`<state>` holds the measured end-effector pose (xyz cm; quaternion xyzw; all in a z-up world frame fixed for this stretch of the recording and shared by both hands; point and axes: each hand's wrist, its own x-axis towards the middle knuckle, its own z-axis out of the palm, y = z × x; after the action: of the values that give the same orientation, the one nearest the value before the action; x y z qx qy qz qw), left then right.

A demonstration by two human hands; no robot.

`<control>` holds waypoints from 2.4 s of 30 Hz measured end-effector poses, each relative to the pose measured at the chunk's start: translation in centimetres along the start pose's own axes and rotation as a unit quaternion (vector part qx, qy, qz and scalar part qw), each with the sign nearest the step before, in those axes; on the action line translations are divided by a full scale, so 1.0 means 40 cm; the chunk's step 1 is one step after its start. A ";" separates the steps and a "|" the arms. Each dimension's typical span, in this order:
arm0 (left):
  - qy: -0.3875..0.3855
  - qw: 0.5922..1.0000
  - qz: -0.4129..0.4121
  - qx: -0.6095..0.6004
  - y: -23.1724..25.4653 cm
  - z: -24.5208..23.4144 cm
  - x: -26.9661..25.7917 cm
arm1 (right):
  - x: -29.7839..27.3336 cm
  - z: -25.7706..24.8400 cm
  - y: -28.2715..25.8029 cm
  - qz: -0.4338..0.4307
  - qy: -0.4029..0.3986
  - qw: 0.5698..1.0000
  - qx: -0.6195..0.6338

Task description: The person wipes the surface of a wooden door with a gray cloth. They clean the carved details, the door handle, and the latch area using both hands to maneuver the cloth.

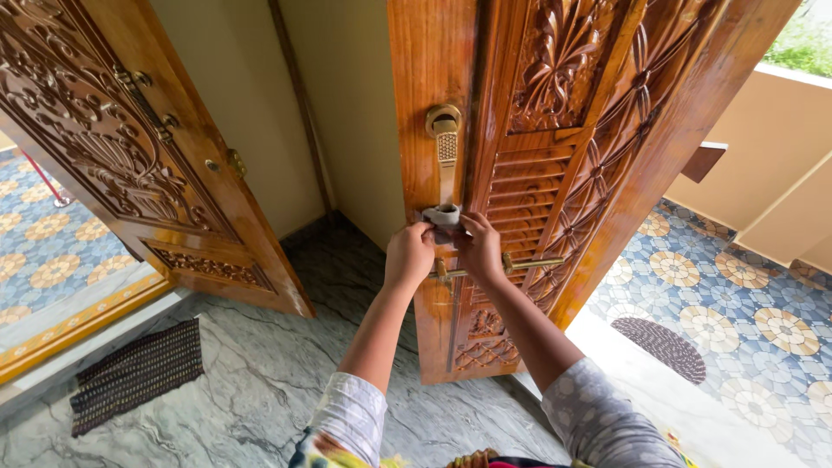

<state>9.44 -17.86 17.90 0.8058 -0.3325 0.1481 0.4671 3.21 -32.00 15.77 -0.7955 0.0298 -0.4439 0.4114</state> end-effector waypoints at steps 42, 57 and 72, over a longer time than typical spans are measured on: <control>-0.099 0.992 0.073 -0.039 -0.012 0.044 0.097 | 0.408 -0.282 0.047 -0.211 0.055 0.838 -0.500; -0.073 0.995 0.059 -0.027 -0.035 0.078 0.126 | 0.419 -0.309 -0.029 -0.074 -0.102 0.881 -0.457; -0.045 0.999 0.011 -0.025 0.026 0.051 0.065 | 0.562 -0.327 0.070 -0.157 0.270 0.876 -0.368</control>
<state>10.48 -20.99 18.95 0.7961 -0.3654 0.1085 0.4700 8.11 -51.34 32.70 -0.7329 0.1761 -0.6571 -0.0103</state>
